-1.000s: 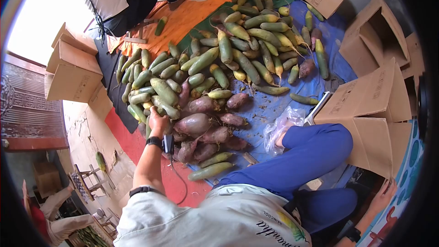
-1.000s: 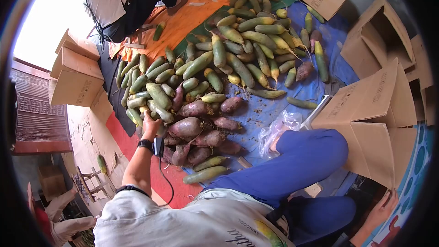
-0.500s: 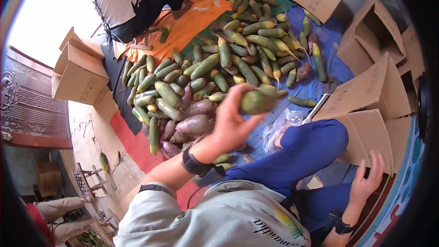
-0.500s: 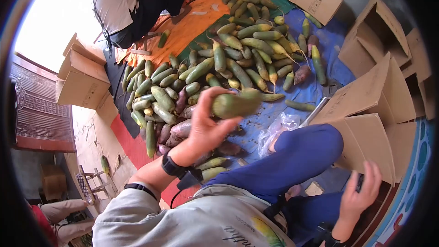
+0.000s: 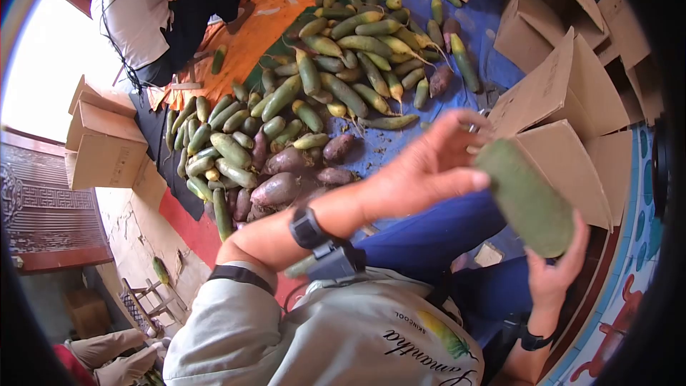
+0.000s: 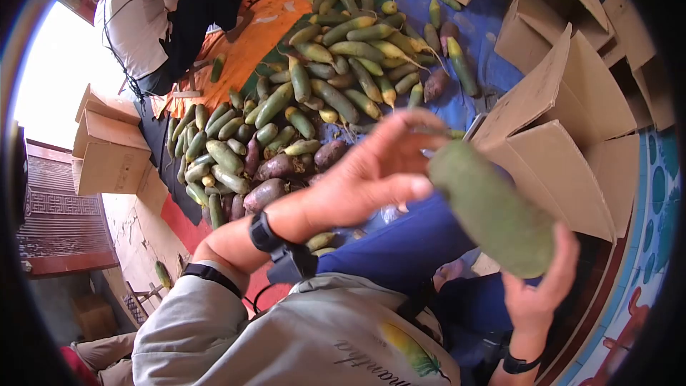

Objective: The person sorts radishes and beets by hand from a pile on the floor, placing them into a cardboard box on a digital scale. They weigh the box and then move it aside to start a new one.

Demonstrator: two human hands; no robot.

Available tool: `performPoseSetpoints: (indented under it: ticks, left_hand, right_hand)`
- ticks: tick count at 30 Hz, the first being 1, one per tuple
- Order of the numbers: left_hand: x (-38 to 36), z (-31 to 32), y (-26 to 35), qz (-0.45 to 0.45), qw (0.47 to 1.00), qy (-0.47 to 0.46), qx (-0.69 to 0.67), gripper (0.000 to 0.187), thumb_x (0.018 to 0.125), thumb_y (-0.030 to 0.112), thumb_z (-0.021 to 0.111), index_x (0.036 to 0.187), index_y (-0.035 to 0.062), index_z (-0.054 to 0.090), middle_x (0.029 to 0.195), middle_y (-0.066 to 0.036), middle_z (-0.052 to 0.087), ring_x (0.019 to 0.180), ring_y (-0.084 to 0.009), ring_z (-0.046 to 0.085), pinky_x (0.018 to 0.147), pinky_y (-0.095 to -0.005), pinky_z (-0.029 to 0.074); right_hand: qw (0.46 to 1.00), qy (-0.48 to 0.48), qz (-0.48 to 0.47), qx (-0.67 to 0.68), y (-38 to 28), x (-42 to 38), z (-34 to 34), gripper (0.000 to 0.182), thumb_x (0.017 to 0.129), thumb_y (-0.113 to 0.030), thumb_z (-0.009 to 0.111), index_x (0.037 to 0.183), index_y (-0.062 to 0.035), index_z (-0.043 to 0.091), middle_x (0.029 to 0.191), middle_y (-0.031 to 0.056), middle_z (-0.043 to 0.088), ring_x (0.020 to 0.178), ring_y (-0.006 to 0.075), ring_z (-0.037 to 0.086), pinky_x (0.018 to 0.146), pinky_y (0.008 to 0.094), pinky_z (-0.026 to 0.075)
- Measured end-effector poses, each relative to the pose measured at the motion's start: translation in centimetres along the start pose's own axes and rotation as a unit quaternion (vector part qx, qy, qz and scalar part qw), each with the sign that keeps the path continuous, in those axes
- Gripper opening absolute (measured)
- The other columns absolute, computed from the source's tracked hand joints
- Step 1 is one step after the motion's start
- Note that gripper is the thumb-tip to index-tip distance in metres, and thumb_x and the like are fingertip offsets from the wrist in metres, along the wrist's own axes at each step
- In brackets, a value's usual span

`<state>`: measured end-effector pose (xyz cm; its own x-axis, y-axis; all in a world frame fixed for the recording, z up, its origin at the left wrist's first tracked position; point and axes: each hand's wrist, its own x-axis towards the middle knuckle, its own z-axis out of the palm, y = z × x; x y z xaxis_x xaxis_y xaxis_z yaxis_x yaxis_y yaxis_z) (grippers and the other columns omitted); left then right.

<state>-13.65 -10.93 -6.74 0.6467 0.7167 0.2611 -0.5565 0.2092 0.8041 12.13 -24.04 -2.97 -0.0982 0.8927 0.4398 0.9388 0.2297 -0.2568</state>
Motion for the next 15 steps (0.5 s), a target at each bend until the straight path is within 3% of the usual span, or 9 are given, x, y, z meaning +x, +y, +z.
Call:
performPoseSetpoints:
  ticks: [3,5,7,8,10,11,12,13,15]
  left_hand:
    - [-1.9,-5.2,-0.2,0.015,0.965,0.115,0.237,0.048,0.086,0.012,0.056,0.127,0.0053,0.032,0.123,-0.013,0.047,0.111,-0.0201,0.048,0.093,-0.0329,0.039]
    - [-4.8,-8.6,-0.7,-0.037,0.938,0.205,0.277,0.036,0.088,0.012,0.054,0.120,0.0000,0.041,0.116,-0.011,0.053,0.109,-0.0169,0.049,0.094,-0.0300,0.038]
    - [-8.8,-12.0,-2.3,-0.135,0.872,0.259,0.393,0.032,0.087,0.018,0.056,0.113,-0.0009,0.048,0.107,-0.008,0.057,0.100,-0.0135,0.052,0.088,-0.0272,0.041]
    - [-11.2,-13.8,-3.9,-0.171,0.836,0.250,0.458,0.029,0.086,0.019,0.057,0.108,0.0002,0.052,0.101,-0.007,0.058,0.096,-0.0124,0.053,0.084,-0.0275,0.043]
    - [-16.2,-16.4,-7.8,-0.235,0.805,0.252,0.482,0.022,0.084,0.018,0.058,0.099,0.0020,0.056,0.093,-0.008,0.061,0.088,-0.0139,0.057,0.077,-0.0288,0.046]
    - [-17.8,-16.5,-9.0,-0.275,0.770,0.278,0.505,0.024,0.078,0.018,0.061,0.093,-0.0005,0.057,0.086,-0.017,0.062,0.082,-0.0269,0.061,0.073,-0.0337,0.047]
    - [-19.7,-17.1,-10.6,-0.296,0.750,0.279,0.521,0.023,0.078,0.019,0.060,0.090,-0.0005,0.059,0.087,-0.018,0.063,0.083,-0.0302,0.061,0.074,-0.0350,0.047]
    - [-21.0,-17.4,-11.5,-0.298,0.751,0.280,0.519,0.023,0.078,0.019,0.060,0.090,-0.0005,0.059,0.087,-0.018,0.063,0.083,-0.0302,0.061,0.074,-0.0350,0.047]
    - [-23.1,-17.8,-12.4,-0.335,0.722,0.310,0.520,0.021,0.078,0.019,0.057,0.087,0.0000,0.060,0.087,-0.018,0.063,0.083,-0.0303,0.061,0.075,-0.0349,0.047]
  right_hand:
    - [0.984,0.127,0.123,0.039,2.8,0.4,-1.7,0.068,0.075,-0.006,0.065,0.132,0.0021,0.030,0.130,0.0161,0.041,0.115,0.0276,0.043,0.098,0.0354,0.032]
    - [0.974,0.178,0.138,0.008,5.6,2.0,-3.7,0.057,0.081,-0.012,0.062,0.130,0.0022,0.036,0.126,0.0170,0.045,0.112,0.0260,0.046,0.096,0.0321,0.034]
    - [0.944,0.216,0.147,-0.203,11.4,2.1,-6.7,0.052,0.083,-0.023,0.062,0.124,0.0035,0.043,0.121,0.0182,0.049,0.108,0.0217,0.048,0.092,0.0293,0.036]
    - [0.939,0.200,0.155,-0.233,14.3,2.1,-8.3,0.053,0.083,-0.033,0.059,0.120,0.0025,0.048,0.117,0.0197,0.052,0.106,0.0227,0.051,0.090,0.0301,0.037]
    - [0.933,0.157,0.147,-0.287,17.5,3.5,-10.2,0.053,0.084,-0.036,0.057,0.120,0.0013,0.048,0.117,0.0200,0.052,0.106,0.0255,0.052,0.090,0.0315,0.038]
    - [0.921,0.122,0.139,-0.342,19.2,3.8,-10.7,0.054,0.084,-0.040,0.055,0.121,0.0000,0.048,0.117,0.0203,0.053,0.105,0.0283,0.052,0.089,0.0329,0.038]
    - [0.890,0.097,0.143,-0.423,21.6,3.8,-10.8,0.054,0.084,-0.044,0.053,0.120,-0.0038,0.050,0.115,0.0191,0.054,0.105,0.0326,0.052,0.088,0.0344,0.039]
    - [0.890,0.094,0.141,-0.424,22.1,4.1,-10.3,0.054,0.084,-0.044,0.053,0.120,-0.0038,0.050,0.115,0.0191,0.054,0.105,0.0326,0.052,0.088,0.0344,0.039]
    - [0.913,0.033,0.236,-0.332,21.9,5.3,-8.1,0.048,0.084,-0.039,0.055,0.121,-0.0077,0.050,0.116,0.0138,0.055,0.105,0.0261,0.054,0.088,0.0316,0.039]
